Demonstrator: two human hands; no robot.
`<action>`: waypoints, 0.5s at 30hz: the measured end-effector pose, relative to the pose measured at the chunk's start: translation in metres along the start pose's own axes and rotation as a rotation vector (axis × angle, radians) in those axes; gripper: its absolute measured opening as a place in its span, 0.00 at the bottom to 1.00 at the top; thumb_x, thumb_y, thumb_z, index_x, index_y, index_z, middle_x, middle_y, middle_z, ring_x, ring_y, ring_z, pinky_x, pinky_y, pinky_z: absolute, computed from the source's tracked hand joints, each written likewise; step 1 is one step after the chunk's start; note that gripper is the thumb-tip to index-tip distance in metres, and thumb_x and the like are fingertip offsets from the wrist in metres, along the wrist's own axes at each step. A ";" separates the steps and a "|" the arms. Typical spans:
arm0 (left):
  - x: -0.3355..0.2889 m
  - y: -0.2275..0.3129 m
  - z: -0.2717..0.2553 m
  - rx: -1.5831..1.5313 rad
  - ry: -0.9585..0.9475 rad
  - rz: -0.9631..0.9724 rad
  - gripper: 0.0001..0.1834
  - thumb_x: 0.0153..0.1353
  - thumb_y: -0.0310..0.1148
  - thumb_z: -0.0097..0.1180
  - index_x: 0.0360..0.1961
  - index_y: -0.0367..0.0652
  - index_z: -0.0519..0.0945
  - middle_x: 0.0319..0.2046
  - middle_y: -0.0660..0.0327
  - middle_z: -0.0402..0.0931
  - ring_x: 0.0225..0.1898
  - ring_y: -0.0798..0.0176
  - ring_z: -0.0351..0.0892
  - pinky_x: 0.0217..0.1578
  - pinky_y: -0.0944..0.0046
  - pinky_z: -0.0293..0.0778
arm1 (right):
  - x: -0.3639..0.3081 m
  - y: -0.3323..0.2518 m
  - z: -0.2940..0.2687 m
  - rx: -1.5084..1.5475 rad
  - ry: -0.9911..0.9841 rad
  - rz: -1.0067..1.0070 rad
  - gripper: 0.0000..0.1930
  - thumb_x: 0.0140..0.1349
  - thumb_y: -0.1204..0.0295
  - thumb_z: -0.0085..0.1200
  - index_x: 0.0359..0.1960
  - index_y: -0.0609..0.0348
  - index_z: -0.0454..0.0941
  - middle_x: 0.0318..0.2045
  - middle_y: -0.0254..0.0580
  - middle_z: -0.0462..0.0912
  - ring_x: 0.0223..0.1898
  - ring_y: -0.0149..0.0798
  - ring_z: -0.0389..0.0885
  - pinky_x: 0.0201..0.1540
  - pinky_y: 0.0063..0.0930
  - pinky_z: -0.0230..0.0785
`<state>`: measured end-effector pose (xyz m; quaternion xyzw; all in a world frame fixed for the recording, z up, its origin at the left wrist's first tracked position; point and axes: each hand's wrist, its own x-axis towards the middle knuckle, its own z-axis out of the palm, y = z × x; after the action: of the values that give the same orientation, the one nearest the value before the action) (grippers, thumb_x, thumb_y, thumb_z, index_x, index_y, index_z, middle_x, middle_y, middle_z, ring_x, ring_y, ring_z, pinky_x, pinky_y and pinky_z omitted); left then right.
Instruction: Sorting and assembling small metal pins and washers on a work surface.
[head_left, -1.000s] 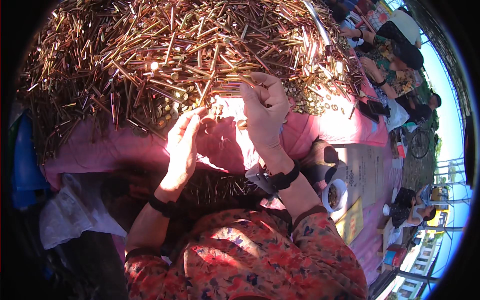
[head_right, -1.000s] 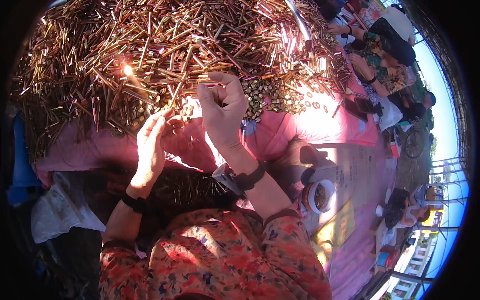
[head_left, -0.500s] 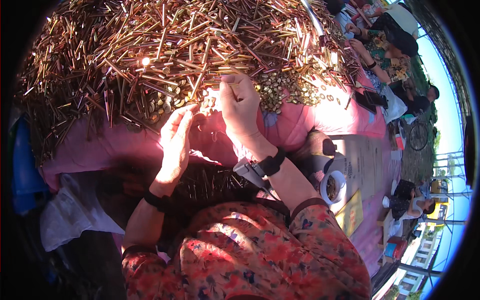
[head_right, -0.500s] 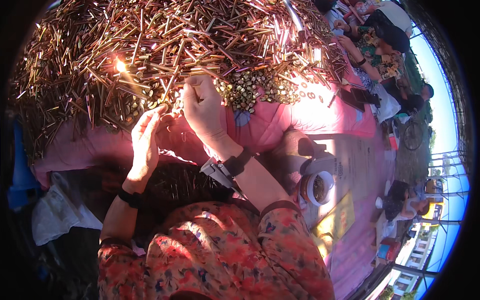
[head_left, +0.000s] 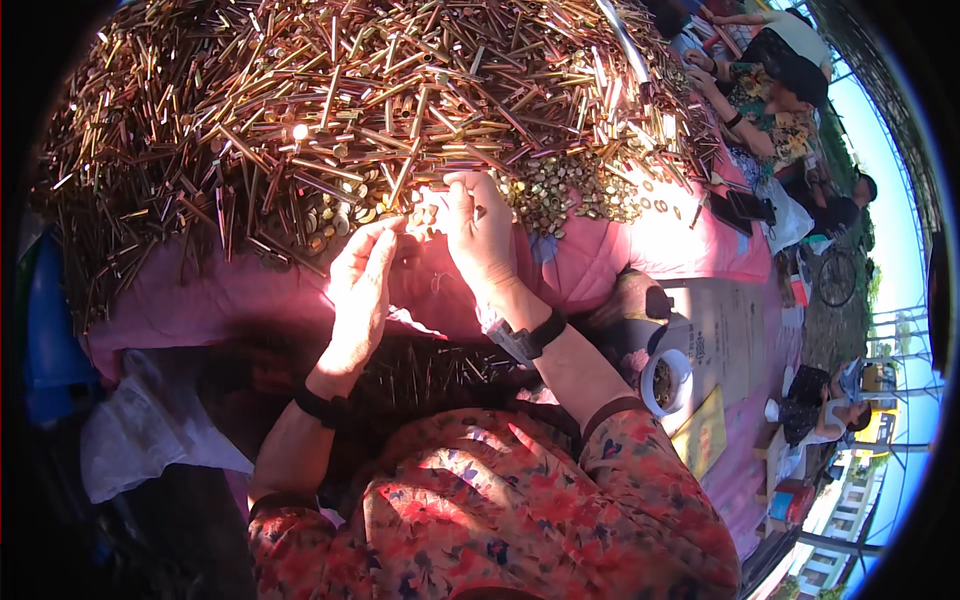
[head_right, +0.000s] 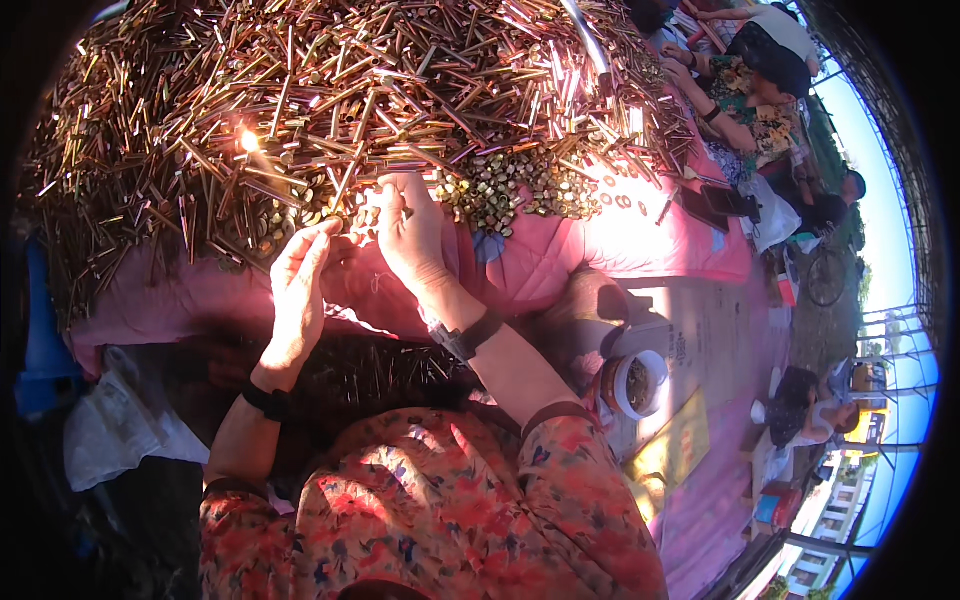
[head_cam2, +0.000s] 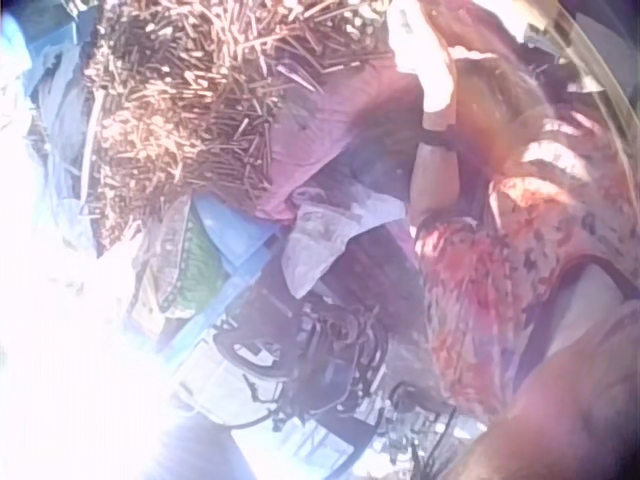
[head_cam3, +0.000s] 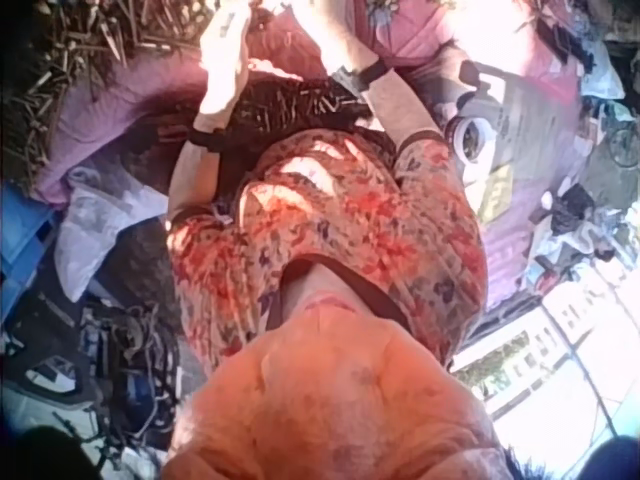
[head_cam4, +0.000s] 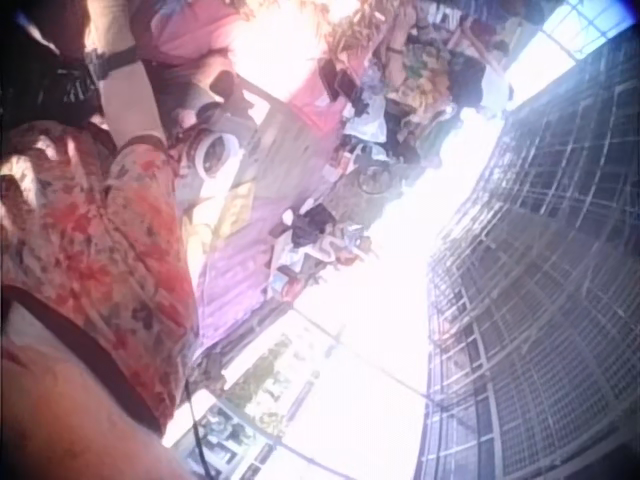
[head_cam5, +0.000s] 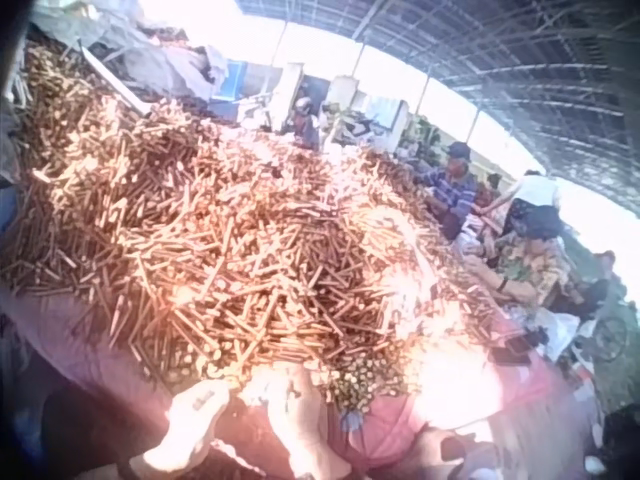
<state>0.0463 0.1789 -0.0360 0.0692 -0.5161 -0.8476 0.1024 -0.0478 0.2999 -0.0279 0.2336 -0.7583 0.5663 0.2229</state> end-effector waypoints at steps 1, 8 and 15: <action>0.000 -0.001 -0.001 0.026 0.009 0.005 0.15 0.66 0.34 0.48 0.48 0.36 0.75 0.36 0.56 0.80 0.38 0.64 0.78 0.45 0.65 0.72 | 0.000 0.002 0.001 0.002 -0.003 -0.004 0.07 0.66 0.72 0.46 0.35 0.63 0.73 0.21 0.31 0.75 0.20 0.28 0.70 0.25 0.24 0.65; -0.003 0.010 0.015 0.070 -0.213 0.027 0.21 0.67 0.29 0.44 0.61 0.35 0.64 0.56 0.55 0.68 0.58 0.65 0.66 0.60 0.66 0.58 | -0.003 -0.043 0.003 0.577 -0.105 0.468 0.14 0.71 0.63 0.39 0.42 0.61 0.73 0.22 0.26 0.70 0.27 0.19 0.67 0.31 0.16 0.62; -0.009 0.013 0.002 0.006 -0.196 -0.157 0.12 0.66 0.36 0.50 0.42 0.39 0.77 0.23 0.72 0.70 0.23 0.79 0.61 0.25 0.78 0.58 | -0.008 -0.046 0.005 0.487 -0.250 0.492 0.24 0.68 0.52 0.40 0.47 0.63 0.73 0.37 0.37 0.75 0.36 0.26 0.71 0.43 0.21 0.62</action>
<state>0.0562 0.1771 -0.0234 0.0267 -0.5190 -0.8542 -0.0154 -0.0140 0.2846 0.0005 0.1579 -0.6562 0.7339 -0.0766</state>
